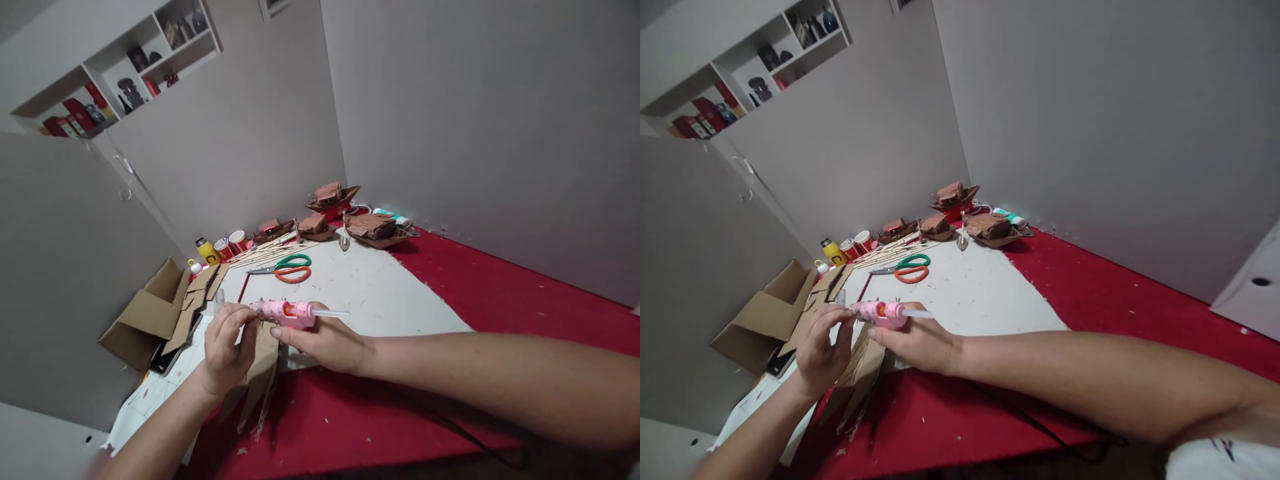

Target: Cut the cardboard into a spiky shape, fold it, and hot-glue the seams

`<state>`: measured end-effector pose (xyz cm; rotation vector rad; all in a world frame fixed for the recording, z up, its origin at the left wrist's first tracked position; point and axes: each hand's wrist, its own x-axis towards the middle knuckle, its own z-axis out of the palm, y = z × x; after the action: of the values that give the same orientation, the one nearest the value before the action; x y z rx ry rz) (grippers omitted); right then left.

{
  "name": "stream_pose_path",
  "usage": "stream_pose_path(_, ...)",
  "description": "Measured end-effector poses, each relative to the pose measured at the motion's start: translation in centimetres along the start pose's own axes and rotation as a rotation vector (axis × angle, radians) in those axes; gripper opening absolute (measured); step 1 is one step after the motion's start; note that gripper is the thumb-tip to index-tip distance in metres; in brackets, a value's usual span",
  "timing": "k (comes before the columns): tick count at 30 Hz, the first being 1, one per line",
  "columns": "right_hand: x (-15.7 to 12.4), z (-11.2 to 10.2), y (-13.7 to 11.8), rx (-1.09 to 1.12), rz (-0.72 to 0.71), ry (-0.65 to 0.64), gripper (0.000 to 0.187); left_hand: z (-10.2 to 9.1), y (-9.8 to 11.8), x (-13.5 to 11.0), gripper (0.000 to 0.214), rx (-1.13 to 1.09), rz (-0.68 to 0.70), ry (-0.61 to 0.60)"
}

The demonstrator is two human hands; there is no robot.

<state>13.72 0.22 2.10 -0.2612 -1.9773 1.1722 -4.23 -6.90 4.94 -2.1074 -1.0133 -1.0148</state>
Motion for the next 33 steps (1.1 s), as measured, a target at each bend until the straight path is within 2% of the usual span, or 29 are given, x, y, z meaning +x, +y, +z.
stream_pose_path(4,0.1,0.0,-0.6,-0.026,0.001,-0.01,0.024,0.2,-0.2,-0.5,0.025,-0.035,-0.036,0.034)
stream_pose_path(9,0.1,0.3,-0.5,-0.018,0.096,0.019,0.027,1.0,-0.5,-1.1,0.028,-0.042,-0.107,0.102)
stream_pose_path(11,0.1,0.3,-0.3,-0.024,0.087,0.03,0.028,1.1,-0.7,-1.2,0.027,-0.042,-0.136,0.129)
stream_pose_path(13,0.2,0.2,0.2,-0.026,0.082,0.061,0.029,0.9,-1.1,-1.3,0.022,-0.046,-0.194,0.17)
stream_pose_path(16,0.4,-0.2,0.9,-0.012,0.095,0.153,0.028,0.0,-2.0,-1.0,0.017,-0.044,-0.336,0.305)
stream_pose_path(18,0.4,-0.3,1.0,0.011,0.055,0.155,0.025,-0.6,-2.4,-0.9,0.016,-0.045,-0.414,0.381)
stream_pose_path(19,0.4,-0.3,1.0,0.018,0.031,0.132,0.022,-0.8,-2.3,-0.9,0.014,-0.067,-0.442,0.381)
stream_pose_path(22,-0.1,0.0,0.7,-0.007,0.02,0.081,0.012,-1.1,-1.1,-1.3,0.011,-0.203,-0.495,0.238)
stream_pose_path(25,-0.5,0.3,0.9,-0.081,0.035,0.092,0.016,-0.8,0.9,-1.7,0.021,-0.24,-0.461,0.099)
stream_pose_path(29,-0.6,0.3,1.5,-0.131,0.047,0.107,0.018,-0.3,2.3,-1.6,0.026,-0.177,-0.427,0.038)
stream_pose_path(33,-0.5,0.3,1.9,-0.182,0.003,0.117,0.019,0.4,2.4,-0.9,0.017,-0.153,-0.47,-0.029)
